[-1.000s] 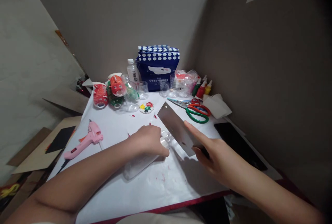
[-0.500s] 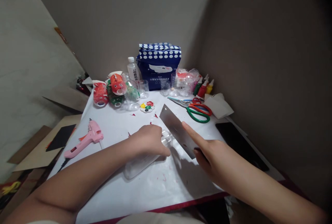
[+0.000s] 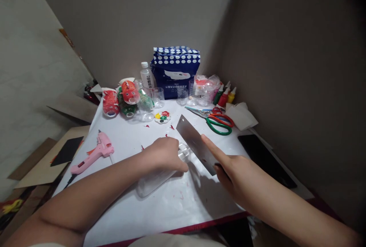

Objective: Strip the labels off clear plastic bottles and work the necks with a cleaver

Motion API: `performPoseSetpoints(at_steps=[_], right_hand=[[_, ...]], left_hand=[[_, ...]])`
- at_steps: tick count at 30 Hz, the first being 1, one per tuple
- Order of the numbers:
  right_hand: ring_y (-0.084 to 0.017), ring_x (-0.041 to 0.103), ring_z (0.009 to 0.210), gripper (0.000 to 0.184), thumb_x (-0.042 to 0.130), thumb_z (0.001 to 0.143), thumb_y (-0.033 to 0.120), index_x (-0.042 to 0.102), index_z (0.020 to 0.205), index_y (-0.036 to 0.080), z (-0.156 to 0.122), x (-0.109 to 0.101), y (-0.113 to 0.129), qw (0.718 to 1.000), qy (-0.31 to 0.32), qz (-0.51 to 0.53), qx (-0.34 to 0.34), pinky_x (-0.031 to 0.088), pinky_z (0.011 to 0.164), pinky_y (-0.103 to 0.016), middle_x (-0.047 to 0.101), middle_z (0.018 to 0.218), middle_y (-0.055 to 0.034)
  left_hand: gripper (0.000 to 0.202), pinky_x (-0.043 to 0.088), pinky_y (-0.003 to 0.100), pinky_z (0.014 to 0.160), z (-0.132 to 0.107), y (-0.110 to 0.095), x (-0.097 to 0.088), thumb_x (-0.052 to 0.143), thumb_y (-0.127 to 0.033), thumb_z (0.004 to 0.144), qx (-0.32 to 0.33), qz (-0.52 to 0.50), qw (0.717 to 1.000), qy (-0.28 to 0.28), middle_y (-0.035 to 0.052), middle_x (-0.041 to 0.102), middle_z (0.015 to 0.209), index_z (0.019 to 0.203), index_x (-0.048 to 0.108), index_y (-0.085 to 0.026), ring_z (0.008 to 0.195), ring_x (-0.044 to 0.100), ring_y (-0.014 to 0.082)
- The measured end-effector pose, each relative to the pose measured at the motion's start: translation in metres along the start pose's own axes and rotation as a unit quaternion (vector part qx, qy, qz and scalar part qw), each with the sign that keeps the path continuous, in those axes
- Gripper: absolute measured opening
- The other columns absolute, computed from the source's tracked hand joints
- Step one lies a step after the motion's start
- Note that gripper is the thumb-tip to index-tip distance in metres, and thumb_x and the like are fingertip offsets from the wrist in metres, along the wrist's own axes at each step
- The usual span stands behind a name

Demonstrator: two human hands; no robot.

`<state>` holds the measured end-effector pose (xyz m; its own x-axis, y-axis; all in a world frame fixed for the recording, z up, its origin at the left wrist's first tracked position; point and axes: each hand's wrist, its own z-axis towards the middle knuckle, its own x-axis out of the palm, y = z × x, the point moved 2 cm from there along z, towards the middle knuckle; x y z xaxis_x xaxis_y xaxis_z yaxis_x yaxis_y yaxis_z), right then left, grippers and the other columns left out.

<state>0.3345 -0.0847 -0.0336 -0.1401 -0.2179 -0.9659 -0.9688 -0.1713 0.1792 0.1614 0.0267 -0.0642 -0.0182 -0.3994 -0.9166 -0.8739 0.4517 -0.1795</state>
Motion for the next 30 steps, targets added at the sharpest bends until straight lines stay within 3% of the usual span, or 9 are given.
performPoseSetpoints(at_steps=[14, 26, 30], right_hand=[[-0.018, 0.057, 0.055, 0.088, 0.044, 0.08, 0.004, -0.009, 0.149, 0.017, 0.009, -0.013, 0.013, 0.998, 0.022, -0.059, 0.01, 0.028, 0.051, -0.026, 0.067, 0.07, -0.0056], [-0.017, 0.052, 0.052, 0.074, 0.042, 0.083, 0.014, 0.011, 0.15, 0.017, 0.041, -0.026, 0.017, 0.994, -0.076, -0.069, -0.038, 0.021, 0.045, -0.024, 0.065, 0.068, -0.0068], [-0.016, 0.05, 0.051, 0.074, 0.042, 0.082, 0.015, 0.014, 0.15, 0.017, 0.05, -0.03, 0.021, 0.995, -0.079, -0.049, -0.029, 0.021, 0.045, -0.024, 0.065, 0.069, -0.0068]], left_hand=[[0.052, 0.044, 0.03, 0.05, -0.004, -0.005, -0.004, 0.062, -0.062, 0.047, -0.008, 0.002, 1.0, 0.003, 0.0064, 0.067, 0.079, 0.079, 0.064, -0.021, 0.07, 0.063, 0.0248], [0.053, 0.046, 0.031, 0.052, -0.012, -0.014, -0.01, 0.063, -0.058, 0.049, -0.006, 0.023, 1.0, -0.008, 0.0122, 0.069, 0.083, 0.082, 0.067, -0.018, 0.075, 0.064, 0.0289], [0.051, 0.046, 0.032, 0.054, -0.015, -0.015, -0.012, 0.063, -0.056, 0.049, -0.011, 0.028, 1.0, -0.007, 0.0126, 0.069, 0.081, 0.081, 0.067, -0.017, 0.076, 0.063, 0.0296]])
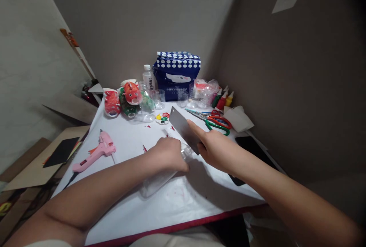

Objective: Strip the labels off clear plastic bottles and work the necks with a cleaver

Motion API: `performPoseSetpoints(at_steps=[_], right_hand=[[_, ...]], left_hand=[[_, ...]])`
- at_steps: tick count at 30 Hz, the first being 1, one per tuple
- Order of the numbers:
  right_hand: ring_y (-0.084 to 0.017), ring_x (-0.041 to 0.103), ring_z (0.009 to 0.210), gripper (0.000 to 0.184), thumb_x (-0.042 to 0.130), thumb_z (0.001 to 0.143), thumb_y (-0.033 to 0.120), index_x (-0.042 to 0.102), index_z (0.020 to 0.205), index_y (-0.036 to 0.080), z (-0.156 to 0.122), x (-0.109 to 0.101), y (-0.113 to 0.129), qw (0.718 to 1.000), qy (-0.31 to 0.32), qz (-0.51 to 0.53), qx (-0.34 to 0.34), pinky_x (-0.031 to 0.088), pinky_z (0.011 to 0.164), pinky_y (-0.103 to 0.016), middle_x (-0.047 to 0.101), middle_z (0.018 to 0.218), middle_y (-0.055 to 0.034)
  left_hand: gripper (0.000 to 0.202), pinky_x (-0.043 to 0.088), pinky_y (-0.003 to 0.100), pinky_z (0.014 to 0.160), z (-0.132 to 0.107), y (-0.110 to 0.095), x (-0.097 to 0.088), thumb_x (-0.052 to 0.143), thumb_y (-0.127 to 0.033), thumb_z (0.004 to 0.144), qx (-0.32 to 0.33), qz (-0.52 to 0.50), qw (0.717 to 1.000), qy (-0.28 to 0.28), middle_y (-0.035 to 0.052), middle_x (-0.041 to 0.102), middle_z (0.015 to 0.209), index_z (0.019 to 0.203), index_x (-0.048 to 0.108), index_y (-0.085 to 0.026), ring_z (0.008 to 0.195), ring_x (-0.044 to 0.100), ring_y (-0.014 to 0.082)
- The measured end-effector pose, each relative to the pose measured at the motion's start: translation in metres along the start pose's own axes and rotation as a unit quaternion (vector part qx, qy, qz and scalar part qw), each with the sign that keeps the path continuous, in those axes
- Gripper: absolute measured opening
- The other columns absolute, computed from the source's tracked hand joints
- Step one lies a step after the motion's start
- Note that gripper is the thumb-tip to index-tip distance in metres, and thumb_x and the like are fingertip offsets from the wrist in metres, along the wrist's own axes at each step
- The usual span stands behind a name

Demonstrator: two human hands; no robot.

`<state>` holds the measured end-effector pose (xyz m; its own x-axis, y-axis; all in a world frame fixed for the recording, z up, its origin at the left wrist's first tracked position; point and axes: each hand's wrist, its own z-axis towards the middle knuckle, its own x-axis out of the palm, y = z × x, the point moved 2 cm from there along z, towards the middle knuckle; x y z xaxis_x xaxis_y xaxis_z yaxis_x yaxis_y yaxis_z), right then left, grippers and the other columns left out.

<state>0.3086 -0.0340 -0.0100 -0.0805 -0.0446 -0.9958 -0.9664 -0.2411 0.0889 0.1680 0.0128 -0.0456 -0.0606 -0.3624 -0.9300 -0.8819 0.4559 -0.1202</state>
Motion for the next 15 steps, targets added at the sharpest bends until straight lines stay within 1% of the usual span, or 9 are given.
performPoseSetpoints(at_steps=[2, 4, 7, 8, 9, 12, 15], right_hand=[[-0.016, 0.05, 0.052, 0.074, 0.042, 0.081, 0.015, 0.015, 0.15, 0.017, 0.002, 0.0, -0.001, 1.0, -0.008, 0.021, 0.01, 0.023, 0.046, -0.023, 0.065, 0.07, -0.0067], [-0.015, 0.048, 0.05, 0.074, 0.043, 0.081, 0.016, 0.015, 0.15, 0.016, 0.001, 0.003, -0.003, 0.999, -0.017, 0.047, 0.02, 0.024, 0.047, -0.023, 0.064, 0.068, -0.0054], [-0.013, 0.043, 0.045, 0.076, 0.044, 0.081, 0.015, 0.012, 0.15, 0.018, -0.006, 0.009, -0.008, 0.996, -0.019, 0.083, 0.021, 0.025, 0.046, -0.022, 0.057, 0.06, -0.0002], [-0.013, 0.042, 0.044, 0.076, 0.044, 0.081, 0.015, 0.011, 0.15, 0.019, -0.01, 0.012, -0.01, 0.995, -0.02, 0.092, 0.017, 0.025, 0.046, -0.022, 0.055, 0.059, 0.0013], [-0.013, 0.042, 0.044, 0.077, 0.043, 0.081, 0.014, 0.011, 0.15, 0.02, -0.014, 0.014, -0.012, 0.995, -0.02, 0.099, 0.013, 0.025, 0.046, -0.022, 0.053, 0.057, 0.0024], [-0.013, 0.044, 0.044, 0.077, 0.042, 0.081, 0.011, 0.009, 0.15, 0.022, -0.031, 0.02, -0.016, 0.993, -0.021, 0.113, 0.006, 0.027, 0.048, -0.022, 0.052, 0.056, 0.0032], [-0.015, 0.049, 0.047, 0.076, 0.039, 0.083, 0.011, 0.007, 0.15, 0.022, -0.05, 0.027, -0.02, 0.991, -0.013, 0.132, 0.009, 0.03, 0.049, -0.023, 0.057, 0.061, 0.0011]], left_hand=[[0.05, 0.047, 0.032, 0.055, 0.0, 0.0, 0.0, 0.063, -0.055, 0.049, -0.006, -0.001, 1.0, 0.003, 0.0124, 0.068, 0.081, 0.081, 0.066, -0.017, 0.079, 0.063, 0.0307], [0.051, 0.047, 0.033, 0.06, 0.0, -0.001, 0.001, 0.063, -0.056, 0.048, -0.007, -0.003, 1.0, 0.004, 0.0119, 0.068, 0.082, 0.081, 0.065, -0.018, 0.084, 0.062, 0.0322], [0.05, 0.046, 0.038, 0.075, 0.0, -0.003, 0.001, 0.062, -0.058, 0.049, 0.016, 0.008, 1.0, -0.001, 0.0106, 0.067, 0.077, 0.078, 0.064, -0.017, 0.084, 0.061, 0.0314], [0.05, 0.045, 0.039, 0.078, 0.0, -0.003, 0.001, 0.062, -0.058, 0.049, 0.021, 0.009, 1.0, -0.001, 0.0101, 0.066, 0.075, 0.077, 0.063, -0.017, 0.084, 0.061, 0.0313], [0.05, 0.045, 0.04, 0.077, 0.0, -0.003, 0.001, 0.062, -0.058, 0.049, 0.02, 0.007, 1.0, 0.001, 0.0098, 0.066, 0.074, 0.077, 0.063, -0.017, 0.085, 0.06, 0.0322], [0.053, 0.047, 0.037, 0.069, 0.0, -0.001, -0.001, 0.062, -0.059, 0.047, 0.003, -0.009, 1.0, 0.02, 0.0098, 0.065, 0.075, 0.08, 0.062, -0.017, 0.092, 0.058, 0.037], [0.052, 0.047, 0.037, 0.07, 0.0, 0.0, -0.003, 0.062, -0.058, 0.048, 0.006, -0.008, 1.0, 0.024, 0.0093, 0.065, 0.075, 0.081, 0.062, -0.017, 0.091, 0.058, 0.0361]])
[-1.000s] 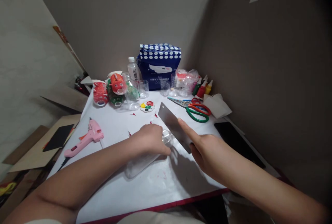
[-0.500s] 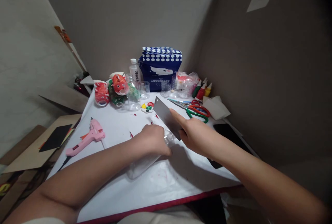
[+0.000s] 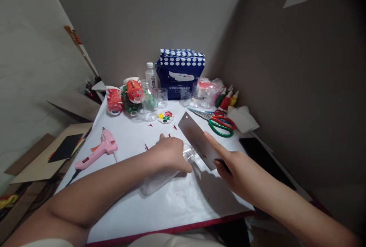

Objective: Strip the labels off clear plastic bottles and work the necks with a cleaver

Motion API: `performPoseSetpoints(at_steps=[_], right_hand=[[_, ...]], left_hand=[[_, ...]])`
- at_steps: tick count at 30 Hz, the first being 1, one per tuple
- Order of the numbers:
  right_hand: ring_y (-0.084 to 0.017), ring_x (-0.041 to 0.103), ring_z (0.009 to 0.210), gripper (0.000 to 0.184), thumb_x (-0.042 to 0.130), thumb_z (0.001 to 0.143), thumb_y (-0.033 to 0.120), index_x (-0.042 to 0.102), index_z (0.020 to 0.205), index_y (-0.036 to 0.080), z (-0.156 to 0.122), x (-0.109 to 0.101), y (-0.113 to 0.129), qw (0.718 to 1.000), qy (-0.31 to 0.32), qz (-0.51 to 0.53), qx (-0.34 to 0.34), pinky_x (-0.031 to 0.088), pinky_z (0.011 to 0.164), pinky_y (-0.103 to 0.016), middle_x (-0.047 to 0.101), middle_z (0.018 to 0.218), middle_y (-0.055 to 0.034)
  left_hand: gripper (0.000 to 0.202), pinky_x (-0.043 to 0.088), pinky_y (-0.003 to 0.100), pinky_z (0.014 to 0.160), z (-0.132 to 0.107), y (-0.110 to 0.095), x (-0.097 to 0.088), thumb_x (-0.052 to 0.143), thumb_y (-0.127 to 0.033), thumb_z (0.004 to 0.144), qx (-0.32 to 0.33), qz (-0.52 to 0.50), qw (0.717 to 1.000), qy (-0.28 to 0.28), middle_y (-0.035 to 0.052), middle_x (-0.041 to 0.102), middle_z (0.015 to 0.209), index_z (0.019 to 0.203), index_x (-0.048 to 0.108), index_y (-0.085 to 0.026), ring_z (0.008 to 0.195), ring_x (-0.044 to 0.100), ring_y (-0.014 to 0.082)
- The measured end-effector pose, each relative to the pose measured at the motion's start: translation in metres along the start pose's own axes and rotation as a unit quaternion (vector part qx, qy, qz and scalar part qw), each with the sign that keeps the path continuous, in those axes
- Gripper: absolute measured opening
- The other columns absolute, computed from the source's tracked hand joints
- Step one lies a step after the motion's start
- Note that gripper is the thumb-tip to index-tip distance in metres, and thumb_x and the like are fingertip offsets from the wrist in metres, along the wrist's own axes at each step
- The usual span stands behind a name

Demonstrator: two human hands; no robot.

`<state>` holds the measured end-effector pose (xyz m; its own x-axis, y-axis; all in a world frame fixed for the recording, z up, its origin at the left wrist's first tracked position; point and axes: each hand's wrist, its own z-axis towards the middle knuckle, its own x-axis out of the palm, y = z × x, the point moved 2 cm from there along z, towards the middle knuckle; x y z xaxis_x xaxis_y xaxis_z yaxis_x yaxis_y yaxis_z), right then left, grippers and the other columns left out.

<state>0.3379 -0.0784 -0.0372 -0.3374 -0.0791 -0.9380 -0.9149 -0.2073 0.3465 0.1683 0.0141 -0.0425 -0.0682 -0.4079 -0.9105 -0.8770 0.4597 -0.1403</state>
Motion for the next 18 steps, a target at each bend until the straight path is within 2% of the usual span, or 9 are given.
performPoseSetpoints(at_steps=[3, 6, 10, 13, 18], right_hand=[[-0.016, 0.052, 0.049, 0.075, 0.037, 0.084, 0.011, 0.005, 0.15, 0.022, -0.019, 0.005, -0.005, 1.0, 0.003, 0.014, 0.002, 0.033, 0.05, -0.024, 0.059, 0.063, 0.0003], [-0.016, 0.051, 0.047, 0.074, 0.036, 0.085, 0.01, 0.005, 0.15, 0.021, -0.034, 0.008, -0.009, 1.0, 0.005, 0.018, 0.012, 0.034, 0.05, -0.024, 0.058, 0.06, 0.0016], [-0.016, 0.055, 0.051, 0.072, 0.036, 0.086, 0.012, 0.006, 0.15, 0.023, -0.043, 0.004, -0.011, 0.999, 0.019, 0.031, 0.037, 0.036, 0.051, -0.023, 0.061, 0.064, 0.0005], [-0.015, 0.055, 0.052, 0.074, 0.038, 0.086, 0.012, 0.005, 0.15, 0.026, -0.035, -0.006, -0.006, 0.998, 0.037, 0.022, 0.039, 0.035, 0.052, -0.022, 0.062, 0.066, 0.0002], [-0.012, 0.043, 0.042, 0.078, 0.045, 0.081, 0.011, 0.011, 0.15, 0.023, 0.007, -0.023, 0.011, 0.993, 0.064, -0.092, 0.027, 0.024, 0.045, -0.022, 0.057, 0.059, 0.001]], left_hand=[[0.052, 0.047, 0.036, 0.068, 0.001, 0.001, 0.0, 0.063, -0.057, 0.048, -0.004, -0.002, 1.0, -0.001, 0.0091, 0.066, 0.077, 0.082, 0.063, -0.018, 0.091, 0.059, 0.0348], [0.053, 0.046, 0.032, 0.058, 0.005, 0.004, 0.004, 0.062, -0.059, 0.048, -0.008, -0.007, 1.0, 0.007, 0.0097, 0.067, 0.081, 0.083, 0.064, -0.019, 0.087, 0.06, 0.0331], [0.054, 0.043, 0.028, 0.05, 0.011, 0.011, 0.009, 0.063, -0.061, 0.047, 0.0, -0.019, 1.0, 0.002, 0.0077, 0.067, 0.083, 0.083, 0.063, -0.02, 0.076, 0.062, 0.0263], [0.052, 0.042, 0.028, 0.048, 0.012, 0.01, 0.009, 0.064, -0.059, 0.048, 0.011, -0.029, 1.0, 0.002, 0.0065, 0.067, 0.081, 0.081, 0.063, -0.02, 0.07, 0.062, 0.0231], [0.055, 0.046, 0.03, 0.053, 0.004, -0.001, 0.002, 0.064, -0.058, 0.048, -0.005, 0.013, 1.0, -0.012, 0.0112, 0.069, 0.085, 0.084, 0.066, -0.018, 0.078, 0.063, 0.0291]])
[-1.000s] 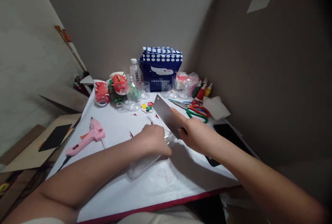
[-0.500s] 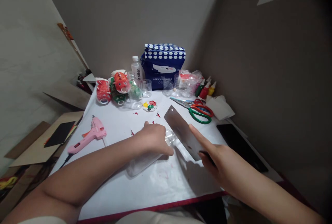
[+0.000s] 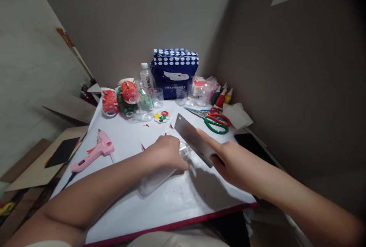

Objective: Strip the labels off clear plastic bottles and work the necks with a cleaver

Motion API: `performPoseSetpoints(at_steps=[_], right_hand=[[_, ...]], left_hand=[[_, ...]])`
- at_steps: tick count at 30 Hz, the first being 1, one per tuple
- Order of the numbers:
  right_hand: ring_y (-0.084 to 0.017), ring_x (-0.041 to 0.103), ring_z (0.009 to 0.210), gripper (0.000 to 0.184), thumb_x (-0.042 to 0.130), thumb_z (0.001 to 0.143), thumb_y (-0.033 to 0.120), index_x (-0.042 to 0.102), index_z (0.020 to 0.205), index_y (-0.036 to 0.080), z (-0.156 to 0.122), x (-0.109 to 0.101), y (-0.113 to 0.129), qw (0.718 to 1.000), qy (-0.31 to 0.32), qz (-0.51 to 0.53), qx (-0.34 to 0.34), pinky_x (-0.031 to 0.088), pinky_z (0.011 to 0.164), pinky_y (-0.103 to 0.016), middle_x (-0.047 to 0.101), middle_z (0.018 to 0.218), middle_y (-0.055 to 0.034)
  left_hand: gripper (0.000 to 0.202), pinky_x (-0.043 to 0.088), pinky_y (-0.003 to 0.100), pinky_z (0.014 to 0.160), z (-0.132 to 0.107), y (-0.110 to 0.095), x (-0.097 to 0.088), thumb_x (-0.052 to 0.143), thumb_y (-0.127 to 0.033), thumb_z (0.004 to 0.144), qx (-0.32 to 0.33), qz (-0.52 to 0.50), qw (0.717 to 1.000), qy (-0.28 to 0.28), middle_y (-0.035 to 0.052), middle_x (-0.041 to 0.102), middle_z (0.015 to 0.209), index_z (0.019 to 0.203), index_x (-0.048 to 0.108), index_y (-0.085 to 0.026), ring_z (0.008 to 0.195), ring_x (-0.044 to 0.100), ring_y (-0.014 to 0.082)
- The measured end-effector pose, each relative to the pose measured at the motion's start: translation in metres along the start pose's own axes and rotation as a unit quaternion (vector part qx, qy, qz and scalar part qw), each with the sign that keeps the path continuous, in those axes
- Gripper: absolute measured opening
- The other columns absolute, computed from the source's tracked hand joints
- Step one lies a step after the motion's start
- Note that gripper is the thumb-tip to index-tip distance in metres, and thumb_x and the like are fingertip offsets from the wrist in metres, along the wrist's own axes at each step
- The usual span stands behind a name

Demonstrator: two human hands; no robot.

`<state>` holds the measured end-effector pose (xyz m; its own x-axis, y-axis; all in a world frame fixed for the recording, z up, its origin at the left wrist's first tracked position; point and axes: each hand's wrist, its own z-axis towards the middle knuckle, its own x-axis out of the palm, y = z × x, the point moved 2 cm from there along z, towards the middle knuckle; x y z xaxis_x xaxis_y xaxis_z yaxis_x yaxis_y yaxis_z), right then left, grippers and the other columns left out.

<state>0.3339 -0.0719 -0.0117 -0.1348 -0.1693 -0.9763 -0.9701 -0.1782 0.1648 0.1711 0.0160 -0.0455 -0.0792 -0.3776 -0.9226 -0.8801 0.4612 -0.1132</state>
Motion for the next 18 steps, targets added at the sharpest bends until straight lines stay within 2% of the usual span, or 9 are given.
performPoseSetpoints(at_steps=[3, 6, 8, 12, 18], right_hand=[[-0.009, 0.038, 0.041, 0.075, 0.046, 0.08, 0.012, 0.017, 0.149, 0.022, 0.029, -0.013, 0.01, 0.999, -0.02, -0.008, -0.026, 0.021, 0.042, -0.021, 0.061, 0.066, -0.0014], [-0.011, 0.045, 0.047, 0.075, 0.047, 0.08, 0.012, 0.02, 0.149, 0.019, 0.047, -0.018, 0.018, 0.998, -0.037, -0.011, -0.04, 0.022, 0.043, -0.021, 0.065, 0.073, -0.0051], [-0.014, 0.051, 0.053, 0.075, 0.047, 0.08, 0.012, 0.018, 0.149, 0.018, 0.049, -0.015, 0.023, 0.998, -0.046, -0.029, -0.045, 0.024, 0.045, -0.022, 0.066, 0.073, -0.0067], [-0.017, 0.056, 0.055, 0.078, 0.043, 0.083, 0.01, 0.004, 0.15, 0.016, 0.031, 0.002, 0.021, 0.998, -0.038, -0.046, -0.035, 0.027, 0.049, -0.024, 0.067, 0.069, -0.0063], [-0.018, 0.057, 0.052, 0.086, 0.039, 0.079, 0.002, -0.008, 0.149, 0.019, -0.03, 0.036, -0.004, 0.999, -0.029, 0.009, -0.035, 0.033, 0.05, -0.025, 0.065, 0.067, -0.0029]], left_hand=[[0.055, 0.048, 0.032, 0.059, -0.004, -0.004, -0.003, 0.065, -0.057, 0.047, -0.01, 0.004, 1.0, 0.003, 0.0123, 0.069, 0.087, 0.084, 0.066, -0.018, 0.086, 0.062, 0.0326], [0.051, 0.048, 0.035, 0.073, -0.003, -0.001, -0.002, 0.065, -0.056, 0.048, -0.007, -0.002, 1.0, 0.002, 0.0114, 0.068, 0.084, 0.081, 0.066, -0.018, 0.09, 0.061, 0.0334], [0.048, 0.045, 0.039, 0.082, -0.001, 0.001, 0.0, 0.064, -0.058, 0.05, 0.006, -0.006, 1.0, 0.0, 0.0103, 0.068, 0.078, 0.077, 0.065, -0.018, 0.088, 0.062, 0.0322], [0.049, 0.045, 0.041, 0.079, 0.0, 0.004, 0.002, 0.062, -0.06, 0.051, 0.018, -0.011, 1.0, 0.003, 0.0099, 0.066, 0.071, 0.076, 0.065, -0.018, 0.091, 0.06, 0.0354], [0.052, 0.048, 0.038, 0.07, -0.002, 0.004, -0.002, 0.061, -0.059, 0.049, 0.001, -0.023, 1.0, 0.021, 0.0111, 0.066, 0.077, 0.082, 0.064, -0.018, 0.097, 0.056, 0.0376]])
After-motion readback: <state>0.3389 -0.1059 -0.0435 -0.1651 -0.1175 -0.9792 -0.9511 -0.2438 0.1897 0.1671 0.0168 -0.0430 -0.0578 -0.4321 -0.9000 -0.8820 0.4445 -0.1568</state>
